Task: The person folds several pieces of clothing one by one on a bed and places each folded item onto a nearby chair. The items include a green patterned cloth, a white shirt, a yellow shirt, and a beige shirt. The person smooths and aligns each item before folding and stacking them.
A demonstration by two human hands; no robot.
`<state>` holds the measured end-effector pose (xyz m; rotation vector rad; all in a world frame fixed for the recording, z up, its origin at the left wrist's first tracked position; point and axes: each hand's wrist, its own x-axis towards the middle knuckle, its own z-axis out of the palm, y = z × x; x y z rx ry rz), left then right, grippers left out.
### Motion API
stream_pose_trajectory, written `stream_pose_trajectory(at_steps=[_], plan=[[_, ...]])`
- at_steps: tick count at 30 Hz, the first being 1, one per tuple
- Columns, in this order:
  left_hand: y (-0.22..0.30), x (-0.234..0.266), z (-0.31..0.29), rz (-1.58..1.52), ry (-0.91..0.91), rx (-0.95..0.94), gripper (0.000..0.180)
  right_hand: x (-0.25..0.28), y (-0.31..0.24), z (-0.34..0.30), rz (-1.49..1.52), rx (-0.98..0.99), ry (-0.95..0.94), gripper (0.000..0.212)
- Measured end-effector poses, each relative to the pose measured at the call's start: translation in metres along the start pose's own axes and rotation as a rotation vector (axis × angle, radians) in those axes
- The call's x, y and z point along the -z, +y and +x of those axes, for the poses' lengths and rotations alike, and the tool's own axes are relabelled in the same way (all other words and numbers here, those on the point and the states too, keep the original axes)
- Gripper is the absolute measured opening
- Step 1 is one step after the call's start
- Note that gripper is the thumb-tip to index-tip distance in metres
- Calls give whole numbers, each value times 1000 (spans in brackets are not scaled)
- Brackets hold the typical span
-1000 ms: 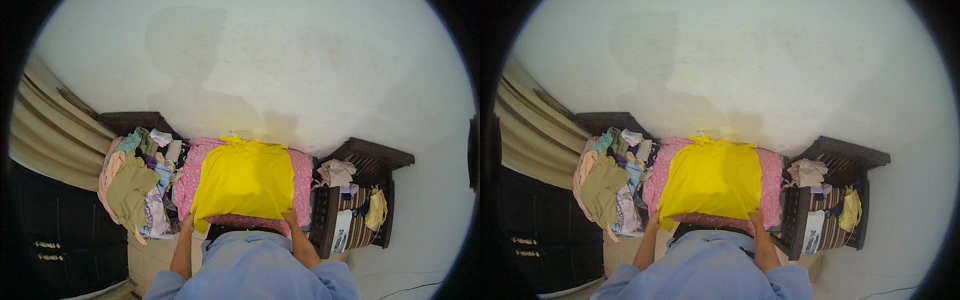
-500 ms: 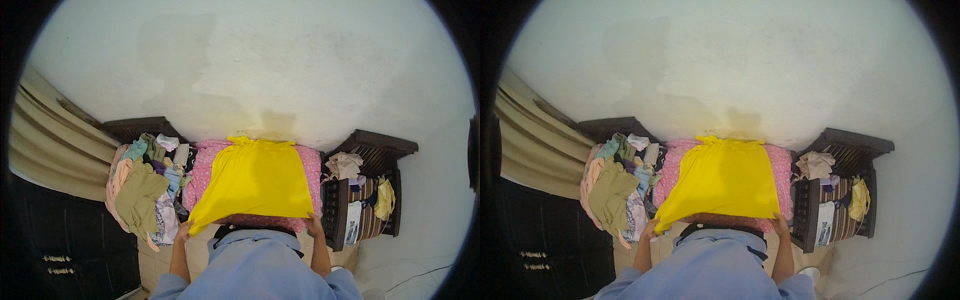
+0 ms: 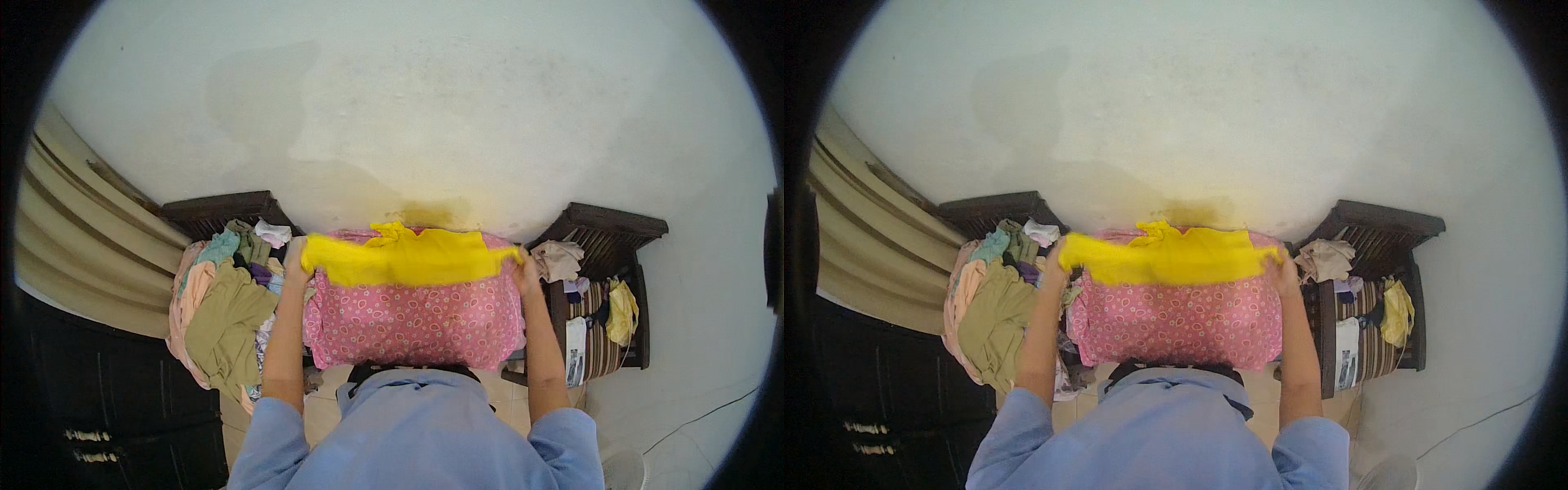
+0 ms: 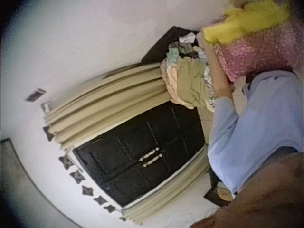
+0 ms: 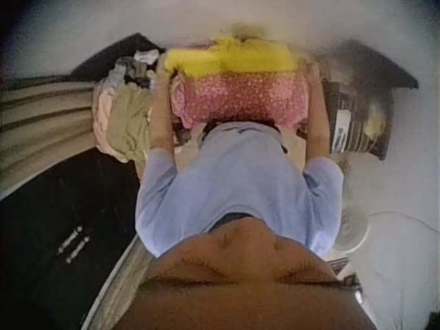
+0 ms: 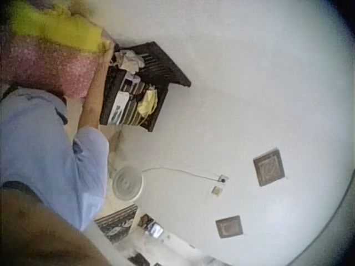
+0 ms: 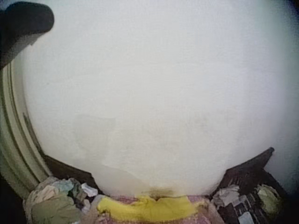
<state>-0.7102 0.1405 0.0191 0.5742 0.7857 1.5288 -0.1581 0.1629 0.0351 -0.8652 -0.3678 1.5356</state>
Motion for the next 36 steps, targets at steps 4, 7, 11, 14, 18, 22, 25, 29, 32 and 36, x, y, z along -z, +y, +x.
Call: stream_pose_trajectory(at_steps=[4,7,11,14,18,22,25,29,32,36], plan=[[89,-92,11,-113,15,24,28,-41,-57,3,175,144,-85,24],[109,-124,-33,-104,29,32,34,-41,-68,-37,116,237,-49,29],[84,-84,-106,-76,135,180,40,-6,-42,-103,-120,160,-6,36],[38,-32,-147,-193,233,388,39,31,-10,-126,-198,25,89,34],[-54,45,-179,-28,440,433,36,114,41,-133,-484,-66,280,33],[-117,117,-222,232,566,433,26,131,81,-145,-360,-237,520,24],[-140,122,-231,471,662,416,15,169,86,-162,-500,-266,666,22],[-135,172,-265,578,634,437,18,210,127,-179,-393,-128,779,10],[-116,149,-276,465,601,488,22,192,116,-192,-497,-271,649,12],[-86,116,-231,366,488,437,24,167,109,-169,-546,-48,594,14]])
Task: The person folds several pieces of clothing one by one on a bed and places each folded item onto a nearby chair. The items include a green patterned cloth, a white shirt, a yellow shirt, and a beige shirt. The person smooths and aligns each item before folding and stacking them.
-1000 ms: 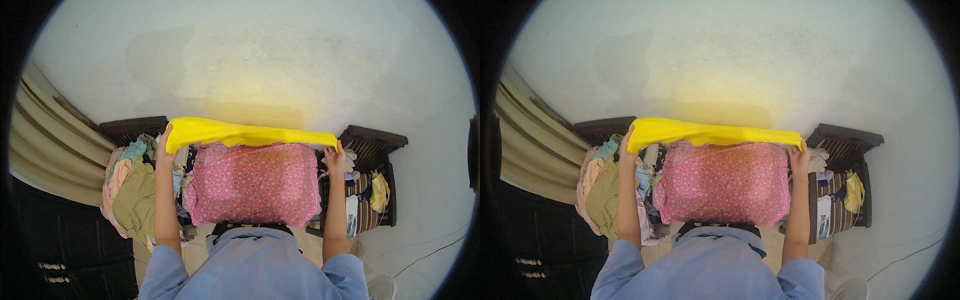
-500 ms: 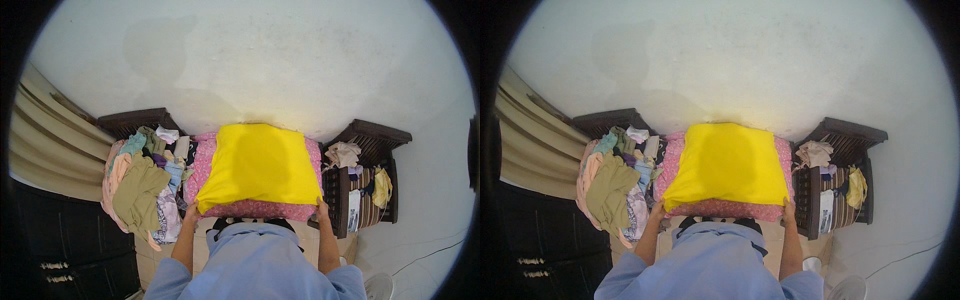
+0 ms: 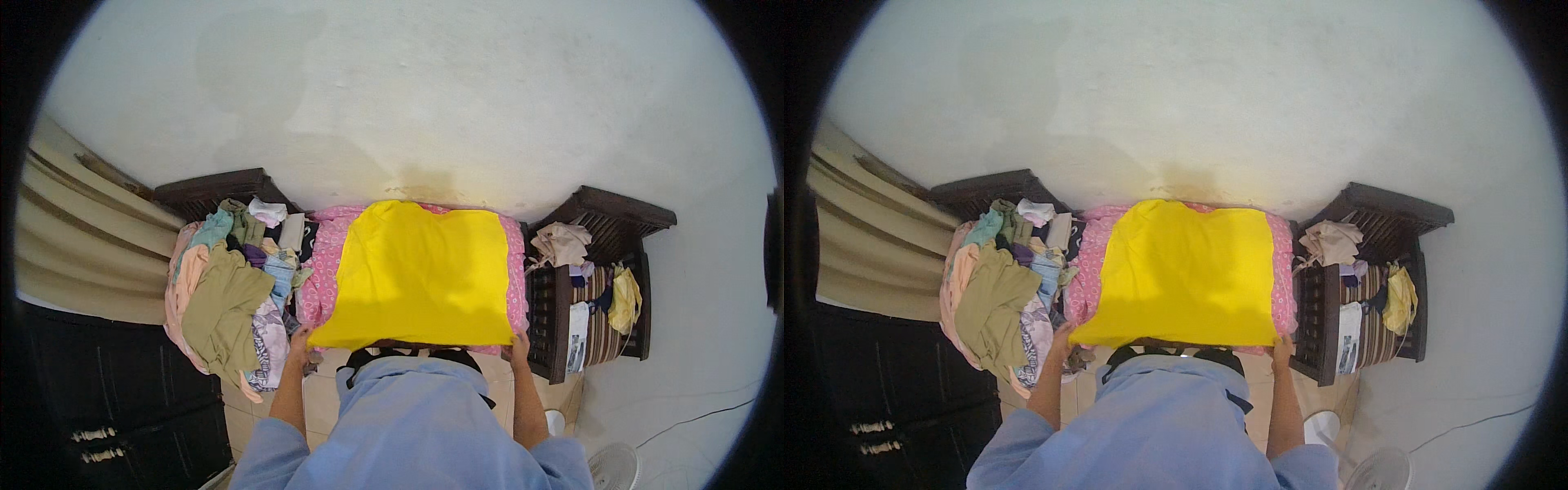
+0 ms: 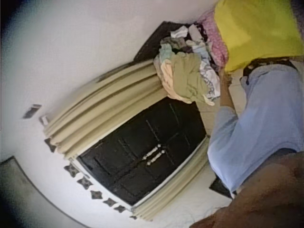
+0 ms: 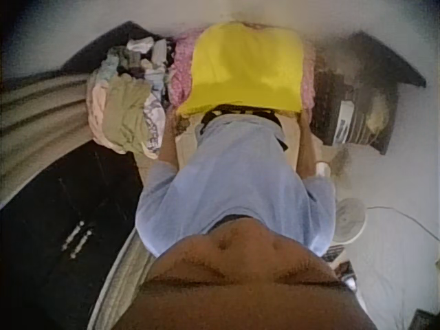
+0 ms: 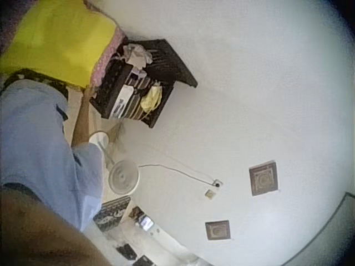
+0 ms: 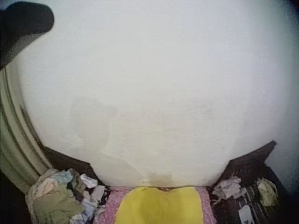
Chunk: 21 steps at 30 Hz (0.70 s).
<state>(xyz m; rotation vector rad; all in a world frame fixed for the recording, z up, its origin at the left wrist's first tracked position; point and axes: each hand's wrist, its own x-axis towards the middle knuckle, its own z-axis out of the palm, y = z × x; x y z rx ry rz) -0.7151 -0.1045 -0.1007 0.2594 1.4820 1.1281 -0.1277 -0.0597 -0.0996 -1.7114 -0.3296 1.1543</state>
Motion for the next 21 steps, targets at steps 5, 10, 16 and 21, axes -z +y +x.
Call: stream_pose_trajectory(at_steps=[5,10,16,21], plan=[[95,-79,63,-85,-191,-106,25,-13,-33,84,-58,-9,-166,18],[134,-155,84,-168,8,-124,29,-66,-90,79,285,-209,-178,23],[63,-116,123,53,-9,220,37,-50,-40,104,-25,-377,-181,37],[29,-81,137,336,165,312,50,-42,-1,91,-114,-555,98,39]])
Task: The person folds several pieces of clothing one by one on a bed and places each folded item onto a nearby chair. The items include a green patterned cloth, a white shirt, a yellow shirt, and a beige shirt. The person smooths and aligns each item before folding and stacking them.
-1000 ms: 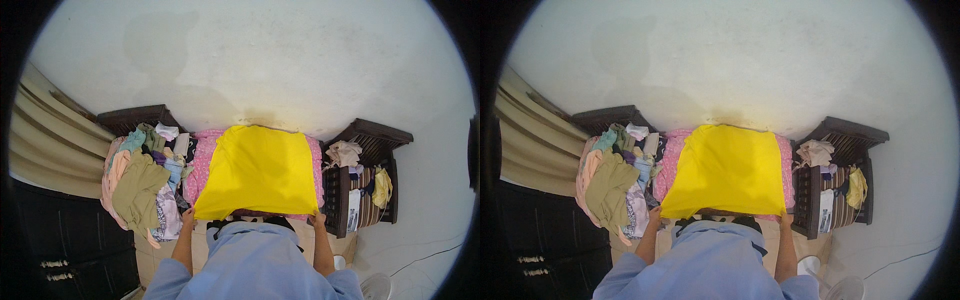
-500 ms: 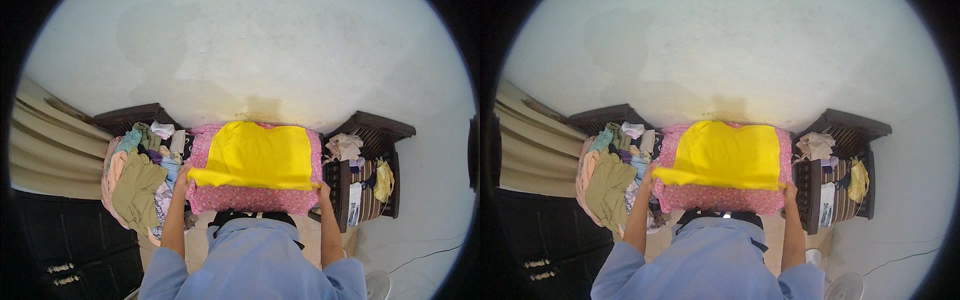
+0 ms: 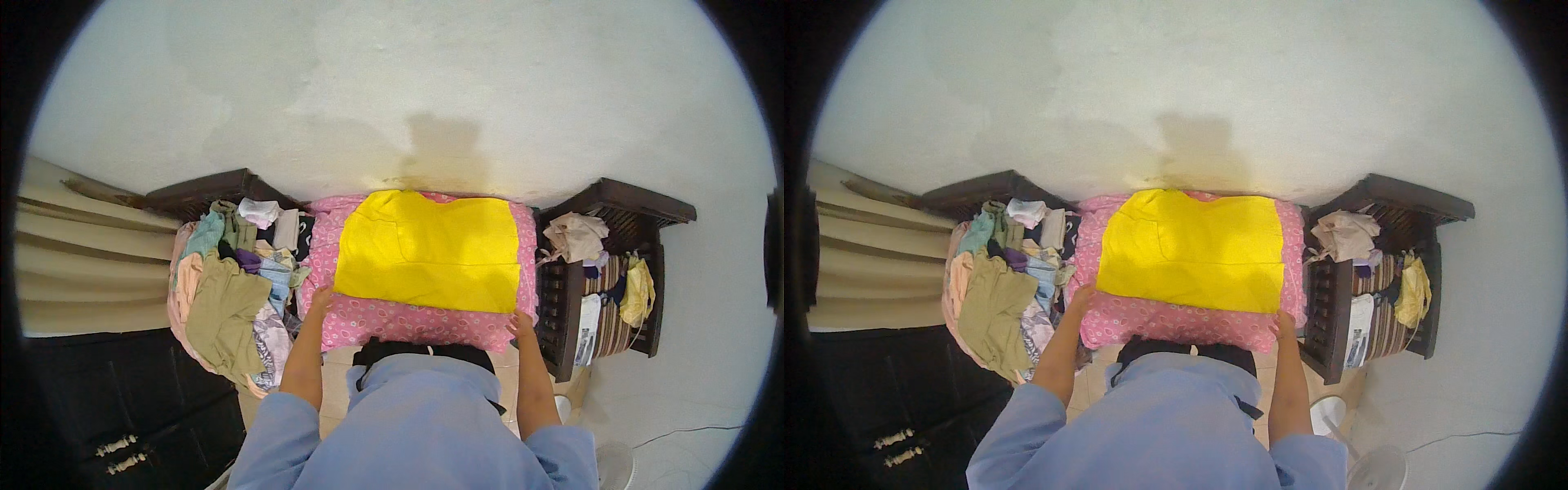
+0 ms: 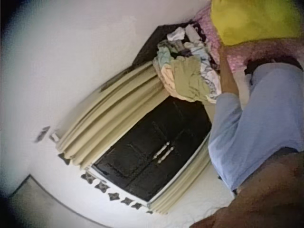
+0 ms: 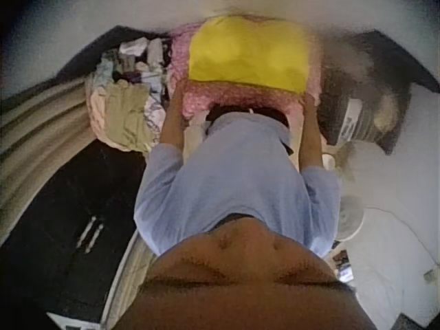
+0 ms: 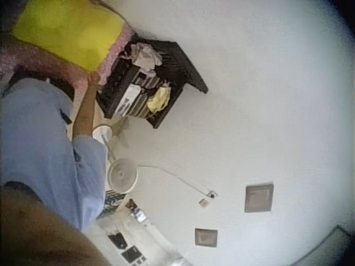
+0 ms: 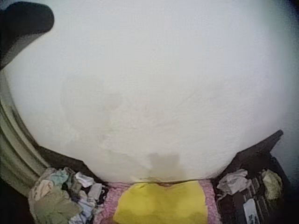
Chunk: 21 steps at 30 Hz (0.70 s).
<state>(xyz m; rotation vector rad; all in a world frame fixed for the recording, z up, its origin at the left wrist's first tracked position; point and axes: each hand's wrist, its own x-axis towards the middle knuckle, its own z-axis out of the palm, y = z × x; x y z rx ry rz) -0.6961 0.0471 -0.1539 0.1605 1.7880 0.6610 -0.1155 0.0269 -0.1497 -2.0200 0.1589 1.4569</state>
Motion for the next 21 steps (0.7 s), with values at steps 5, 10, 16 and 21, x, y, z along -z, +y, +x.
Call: stream_pose_trajectory(at_steps=[5,10,16,21], plan=[[-1,-25,-9,-35,4,-27,55,4,14,10,230,-82,-286,31],[3,-36,-16,186,40,-205,43,-16,23,10,558,41,-489,23],[-7,-20,-11,279,15,-552,32,-7,35,25,451,238,-410,28],[20,-13,-47,486,20,-421,32,8,23,9,321,210,-117,25]])
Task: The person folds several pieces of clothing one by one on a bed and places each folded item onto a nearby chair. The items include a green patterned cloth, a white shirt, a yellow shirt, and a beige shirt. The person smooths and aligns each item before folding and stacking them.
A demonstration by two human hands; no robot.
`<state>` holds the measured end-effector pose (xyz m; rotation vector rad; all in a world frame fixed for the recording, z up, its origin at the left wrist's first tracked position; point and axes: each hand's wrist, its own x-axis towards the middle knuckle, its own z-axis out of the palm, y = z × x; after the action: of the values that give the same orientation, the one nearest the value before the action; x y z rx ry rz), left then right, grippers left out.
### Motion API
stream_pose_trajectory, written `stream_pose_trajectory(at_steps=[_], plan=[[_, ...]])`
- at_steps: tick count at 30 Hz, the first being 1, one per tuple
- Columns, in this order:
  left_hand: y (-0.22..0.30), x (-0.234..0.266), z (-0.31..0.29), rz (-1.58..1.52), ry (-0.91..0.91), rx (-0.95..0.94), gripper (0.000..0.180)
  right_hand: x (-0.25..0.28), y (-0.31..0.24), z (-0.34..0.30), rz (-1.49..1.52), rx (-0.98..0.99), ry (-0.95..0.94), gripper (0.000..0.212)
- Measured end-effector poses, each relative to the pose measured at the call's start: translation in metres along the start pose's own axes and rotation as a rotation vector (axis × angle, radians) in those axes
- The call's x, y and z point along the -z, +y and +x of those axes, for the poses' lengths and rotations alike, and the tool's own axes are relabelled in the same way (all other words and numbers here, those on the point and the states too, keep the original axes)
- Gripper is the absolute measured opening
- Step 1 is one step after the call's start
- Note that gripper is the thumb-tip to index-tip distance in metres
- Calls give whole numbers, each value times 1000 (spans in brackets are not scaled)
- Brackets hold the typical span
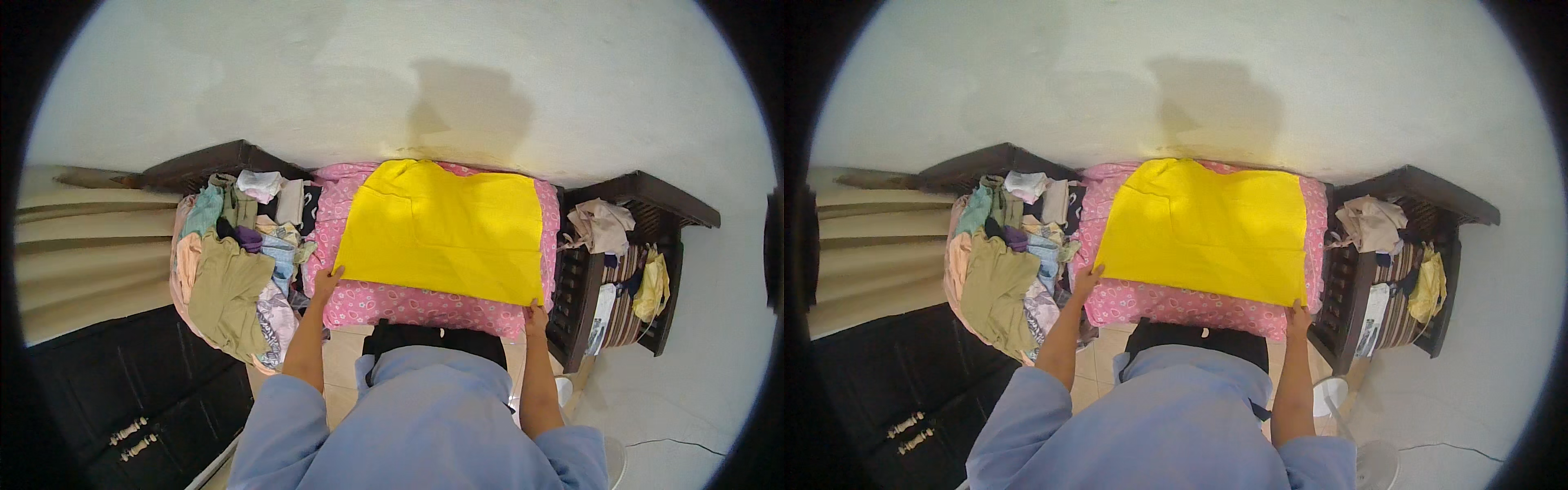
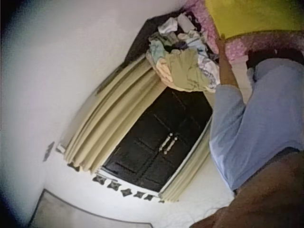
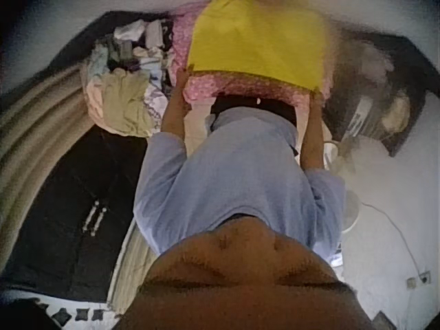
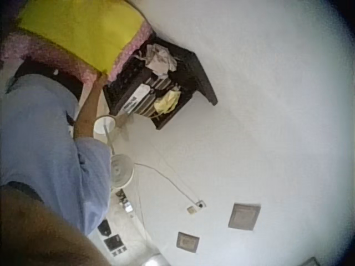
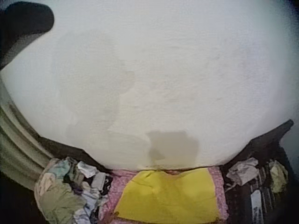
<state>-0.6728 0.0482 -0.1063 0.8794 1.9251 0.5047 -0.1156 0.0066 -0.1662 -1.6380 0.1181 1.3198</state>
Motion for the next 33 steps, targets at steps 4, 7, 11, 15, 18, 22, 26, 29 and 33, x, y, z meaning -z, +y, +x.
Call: stream_pose_trajectory(at_steps=[4,7,11,15,18,22,26,29,33], plan=[[-11,23,-3,420,-48,-97,40,6,-6,-11,-6,78,-30,22],[-35,16,1,528,-33,-282,39,0,-2,-10,-2,21,93,23],[-6,-10,14,666,6,-25,32,-7,-6,14,-924,393,493,32],[-1,-22,49,314,222,-224,30,-60,-46,0,-1107,953,46,40],[32,-35,72,120,227,-261,29,-101,-72,-13,-1300,1142,-237,41],[56,-46,94,97,363,-142,24,-130,-81,-22,-1514,807,-202,32],[75,-47,90,7,518,-389,20,-123,-86,-1,-1643,803,-266,19],[82,-43,86,-1,595,-492,19,-118,-94,-8,-1758,928,-237,12],[80,-40,88,-47,442,-437,23,-102,-86,-14,-1784,894,-138,16]])
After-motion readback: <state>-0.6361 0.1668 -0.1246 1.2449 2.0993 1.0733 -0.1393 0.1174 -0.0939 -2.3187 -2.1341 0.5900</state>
